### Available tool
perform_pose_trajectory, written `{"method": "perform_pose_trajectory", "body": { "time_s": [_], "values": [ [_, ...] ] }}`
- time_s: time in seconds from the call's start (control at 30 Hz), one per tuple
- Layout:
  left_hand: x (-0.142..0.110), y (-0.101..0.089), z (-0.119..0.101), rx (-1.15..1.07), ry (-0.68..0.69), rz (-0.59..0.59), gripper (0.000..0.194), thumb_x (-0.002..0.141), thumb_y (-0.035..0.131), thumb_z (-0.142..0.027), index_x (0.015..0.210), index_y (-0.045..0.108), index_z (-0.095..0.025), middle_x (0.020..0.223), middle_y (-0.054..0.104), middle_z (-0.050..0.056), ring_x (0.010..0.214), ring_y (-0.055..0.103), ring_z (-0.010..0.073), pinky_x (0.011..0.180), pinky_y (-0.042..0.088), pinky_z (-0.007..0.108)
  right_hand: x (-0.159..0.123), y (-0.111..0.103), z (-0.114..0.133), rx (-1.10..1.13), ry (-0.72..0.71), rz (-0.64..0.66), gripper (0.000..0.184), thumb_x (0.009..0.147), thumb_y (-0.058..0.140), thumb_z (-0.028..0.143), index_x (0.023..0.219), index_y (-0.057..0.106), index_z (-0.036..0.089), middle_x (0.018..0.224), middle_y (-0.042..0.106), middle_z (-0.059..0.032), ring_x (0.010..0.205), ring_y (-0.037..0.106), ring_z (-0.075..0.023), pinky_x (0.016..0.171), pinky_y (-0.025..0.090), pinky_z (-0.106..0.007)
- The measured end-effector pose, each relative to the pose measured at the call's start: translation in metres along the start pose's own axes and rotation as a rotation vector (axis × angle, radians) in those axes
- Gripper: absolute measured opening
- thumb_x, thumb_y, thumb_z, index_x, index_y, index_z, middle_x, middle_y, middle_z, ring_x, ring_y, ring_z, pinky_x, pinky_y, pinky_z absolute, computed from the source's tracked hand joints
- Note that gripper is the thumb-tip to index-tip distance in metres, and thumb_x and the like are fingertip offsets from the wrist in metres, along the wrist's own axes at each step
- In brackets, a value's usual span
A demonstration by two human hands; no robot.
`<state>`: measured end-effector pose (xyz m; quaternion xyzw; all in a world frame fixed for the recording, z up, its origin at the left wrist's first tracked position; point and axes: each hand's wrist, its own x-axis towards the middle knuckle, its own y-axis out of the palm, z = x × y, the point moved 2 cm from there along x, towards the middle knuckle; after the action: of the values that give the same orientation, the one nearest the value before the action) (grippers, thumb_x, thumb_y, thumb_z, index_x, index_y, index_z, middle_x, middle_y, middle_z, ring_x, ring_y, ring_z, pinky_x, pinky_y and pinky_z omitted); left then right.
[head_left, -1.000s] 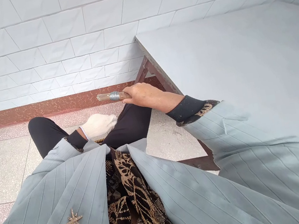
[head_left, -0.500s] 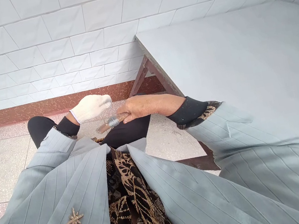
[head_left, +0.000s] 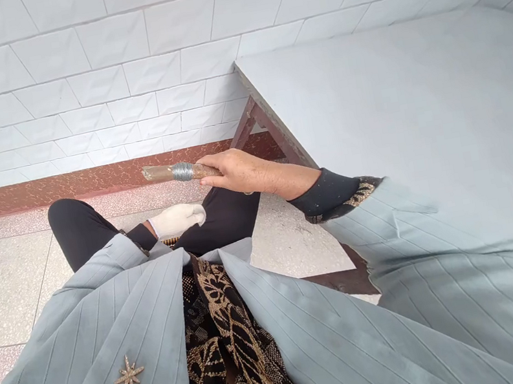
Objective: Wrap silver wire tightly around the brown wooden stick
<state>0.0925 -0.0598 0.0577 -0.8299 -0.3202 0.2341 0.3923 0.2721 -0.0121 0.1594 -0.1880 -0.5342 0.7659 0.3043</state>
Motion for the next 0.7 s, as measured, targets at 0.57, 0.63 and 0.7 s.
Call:
{"method": "perform_pose_trajectory", "body": {
  "time_s": [0.57,0.63,0.7],
  "values": [
    [-0.016,-0.047,-0.028,0.711,-0.141,-0.064,0.039,0.11,0.037,-0.036,0.119,0.069,-0.016,0.091,0.075,0.011,0.082,0.074,0.0256,0.063,0.036,0.032,0.0,0.012,-0.008,-0.437,0.132,0.404,0.031,0.103,0.06,0.032,0.124,0.072,0.012,0.109,0.076,-0.0178,0.089,0.069,-0.0268,0.071,0.038,-0.035],
    [-0.017,-0.059,-0.037,0.732,-0.134,-0.041,0.037,0.11,0.038,-0.035,0.117,0.069,-0.016,0.092,0.075,0.01,0.082,0.073,0.0247,0.063,0.035,0.031,-0.001,0.015,-0.01,-0.313,0.057,0.476,0.027,0.099,0.066,0.03,0.118,0.075,0.014,0.1,0.076,-0.0138,0.082,0.067,-0.023,0.071,0.038,-0.033],
    [-0.016,-0.07,-0.043,0.71,-0.119,-0.029,0.035,0.109,0.04,-0.033,0.116,0.069,-0.016,0.094,0.075,0.01,0.084,0.072,0.0237,0.065,0.037,0.031,-0.002,0.016,-0.011,-0.14,-0.043,0.452,0.021,0.094,0.071,0.027,0.11,0.077,0.016,0.09,0.076,-0.0083,0.074,0.063,-0.0184,0.069,0.038,-0.031]
  ]
}}
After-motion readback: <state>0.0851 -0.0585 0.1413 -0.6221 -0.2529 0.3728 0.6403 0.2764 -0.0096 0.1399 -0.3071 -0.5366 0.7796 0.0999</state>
